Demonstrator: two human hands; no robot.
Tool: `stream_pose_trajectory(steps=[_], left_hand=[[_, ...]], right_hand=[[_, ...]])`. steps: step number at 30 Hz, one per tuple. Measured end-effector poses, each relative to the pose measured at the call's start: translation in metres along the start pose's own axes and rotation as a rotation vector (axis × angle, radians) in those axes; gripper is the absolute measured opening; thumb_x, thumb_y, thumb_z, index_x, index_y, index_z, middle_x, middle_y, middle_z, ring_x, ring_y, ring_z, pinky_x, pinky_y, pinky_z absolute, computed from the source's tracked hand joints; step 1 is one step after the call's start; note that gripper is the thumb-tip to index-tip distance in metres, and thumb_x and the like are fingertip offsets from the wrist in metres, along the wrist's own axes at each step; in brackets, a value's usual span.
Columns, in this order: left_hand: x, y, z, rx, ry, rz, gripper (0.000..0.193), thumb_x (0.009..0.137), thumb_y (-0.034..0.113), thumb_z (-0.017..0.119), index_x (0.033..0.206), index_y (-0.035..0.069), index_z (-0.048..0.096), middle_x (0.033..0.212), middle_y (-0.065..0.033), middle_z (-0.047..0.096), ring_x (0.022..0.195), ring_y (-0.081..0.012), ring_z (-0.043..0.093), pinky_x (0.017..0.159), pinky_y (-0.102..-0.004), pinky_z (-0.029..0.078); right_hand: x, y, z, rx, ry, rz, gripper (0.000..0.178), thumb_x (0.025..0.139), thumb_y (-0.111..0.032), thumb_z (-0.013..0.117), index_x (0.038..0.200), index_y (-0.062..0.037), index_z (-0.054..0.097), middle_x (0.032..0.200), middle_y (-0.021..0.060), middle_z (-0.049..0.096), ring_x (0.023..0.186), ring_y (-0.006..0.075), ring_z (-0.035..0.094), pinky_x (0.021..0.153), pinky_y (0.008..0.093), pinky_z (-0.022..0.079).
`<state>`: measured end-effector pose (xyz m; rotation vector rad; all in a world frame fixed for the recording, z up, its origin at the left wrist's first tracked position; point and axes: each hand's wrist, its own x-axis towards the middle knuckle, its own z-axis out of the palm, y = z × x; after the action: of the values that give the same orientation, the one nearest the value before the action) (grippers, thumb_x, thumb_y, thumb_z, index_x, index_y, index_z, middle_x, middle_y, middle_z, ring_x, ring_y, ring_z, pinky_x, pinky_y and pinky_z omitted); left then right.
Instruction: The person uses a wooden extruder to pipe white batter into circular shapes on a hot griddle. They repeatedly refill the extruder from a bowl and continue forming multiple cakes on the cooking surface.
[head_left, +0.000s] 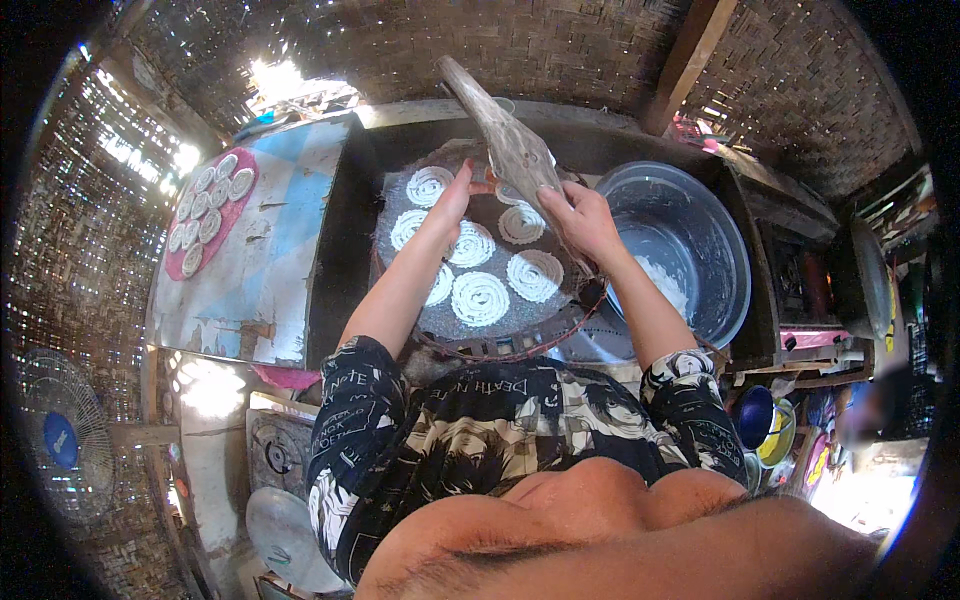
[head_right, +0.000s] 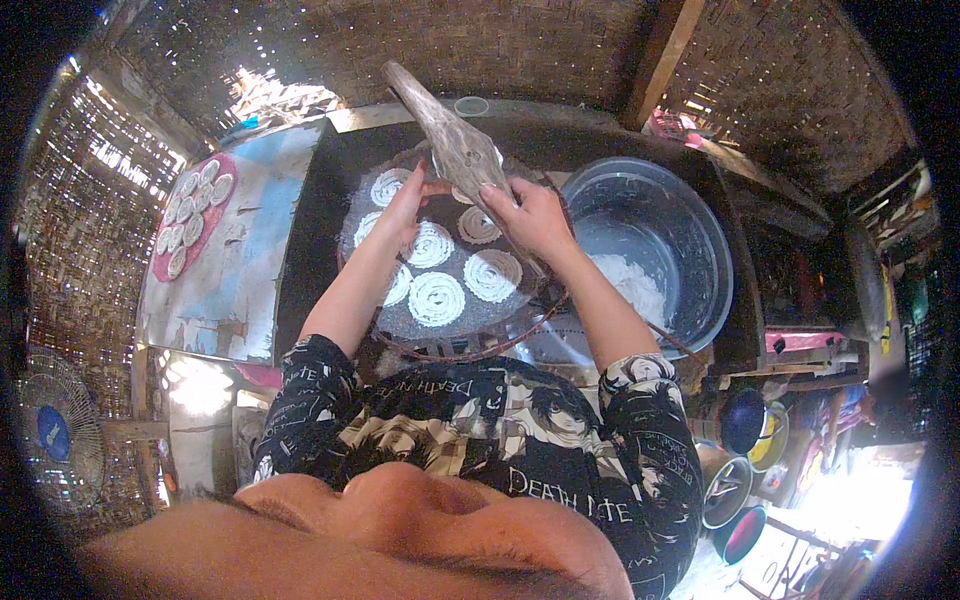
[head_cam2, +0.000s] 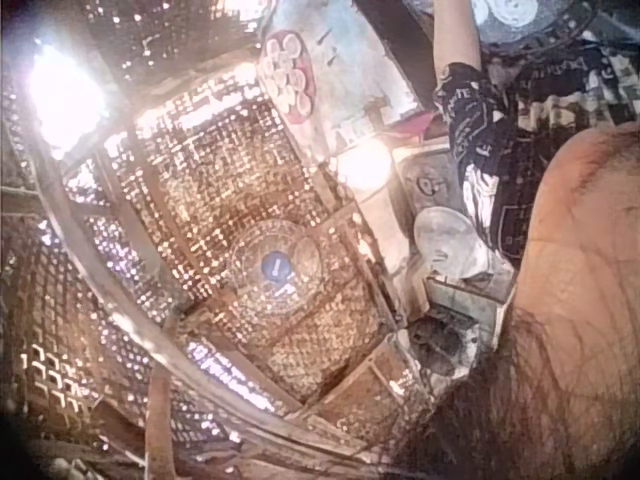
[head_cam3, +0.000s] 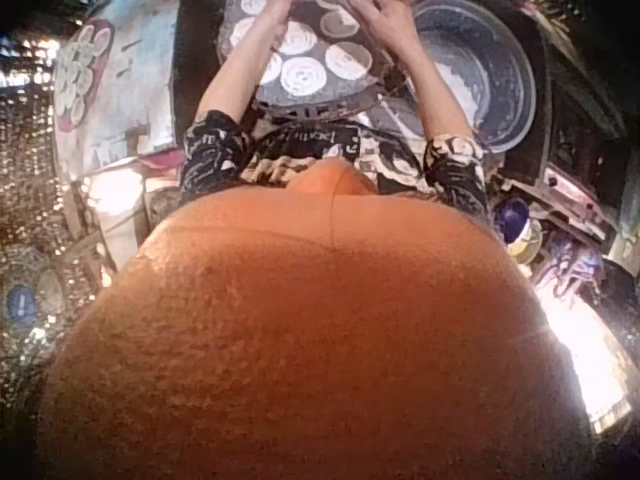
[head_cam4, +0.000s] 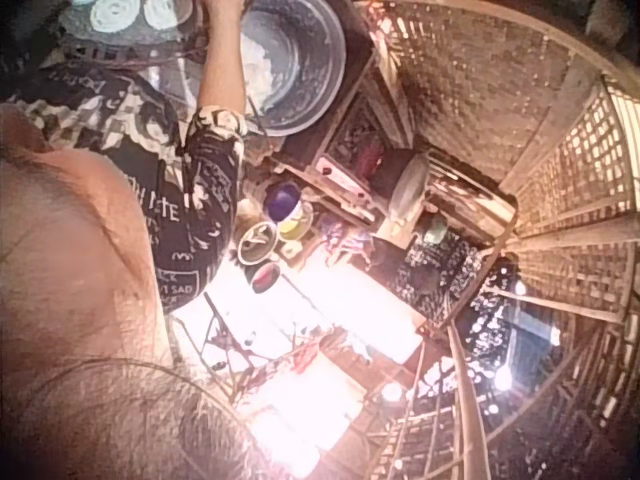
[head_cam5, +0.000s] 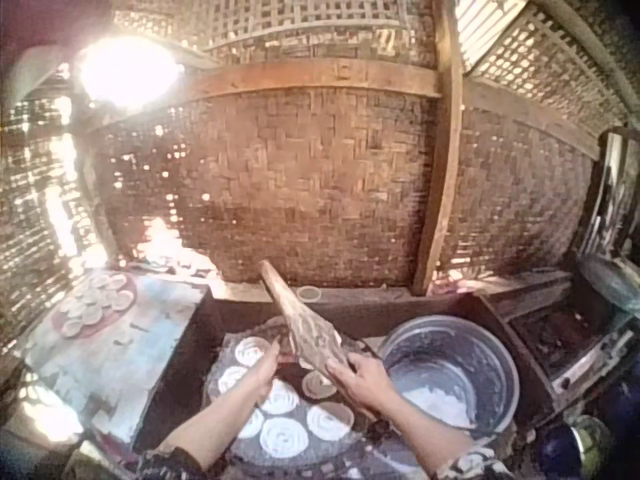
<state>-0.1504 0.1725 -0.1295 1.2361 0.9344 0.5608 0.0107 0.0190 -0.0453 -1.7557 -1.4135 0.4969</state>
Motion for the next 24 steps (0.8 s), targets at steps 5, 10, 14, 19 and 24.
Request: stream_pose_trajectory(steps=[5,10,14,19,24], left_hand=[[-0.02,-0.014,0.005,0.296,0.116,0.154,0.065,0.086,0.059,0.041,0.108,0.0,0.062,0.118,-0.0171,0.058,0.112,-0.0278,0.05,0.099,-0.0441,0.028],[-0.054,-0.019,0.026,0.745,0.391,0.198,0.063,0.084,0.055,0.046,0.117,0.002,0.056,0.109,-0.0174,0.062,0.11,-0.0315,0.052,0.095,-0.0449,0.033],[-0.071,-0.022,0.034,0.82,0.318,0.301,0.066,0.084,0.057,0.045,0.126,0.005,0.048,0.125,-0.0212,0.047,0.124,-0.033,0.035,0.101,-0.0489,0.02],[-0.074,-0.025,0.037,0.908,0.233,0.348,0.063,0.087,0.055,0.041,0.127,0.008,0.047,0.134,-0.0205,0.036,0.129,-0.035,0.024,0.103,-0.053,0.01],[-0.061,-0.037,0.031,1.181,0.1,0.311,0.059,0.09,0.051,0.034,0.127,0.007,0.047,0.141,-0.0157,0.026,0.131,-0.0348,0.019,0.1,-0.0628,0.007]], right_hand=[[-0.004,0.01,-0.003,0.042,0.055,0.026,0.049,0.081,-0.047,0.058,0.087,0.0003,0.064,0.074,0.0211,0.062,0.067,0.0299,0.061,0.064,0.0386,0.046],[-0.014,0.014,-0.009,0.068,0.075,0.026,0.048,0.081,-0.047,0.058,0.087,0.0008,0.063,0.074,0.0211,0.061,0.066,0.0281,0.059,0.063,0.0377,0.045],[-0.019,0.022,-0.011,0.059,0.095,0.019,0.048,0.081,-0.047,0.058,0.088,0.001,0.063,0.073,0.0213,0.06,0.065,0.028,0.058,0.063,0.0376,0.045],[-0.025,0.034,-0.015,0.114,0.109,0.035,0.048,0.081,-0.047,0.057,0.089,0.0006,0.064,0.075,0.0209,0.061,0.067,0.0281,0.058,0.065,0.0371,0.045],[-0.04,0.021,-0.028,0.105,0.112,0.074,0.049,0.082,-0.047,0.057,0.093,0.0,0.064,0.077,0.0199,0.063,0.072,0.0257,0.061,0.068,0.0365,0.046]])
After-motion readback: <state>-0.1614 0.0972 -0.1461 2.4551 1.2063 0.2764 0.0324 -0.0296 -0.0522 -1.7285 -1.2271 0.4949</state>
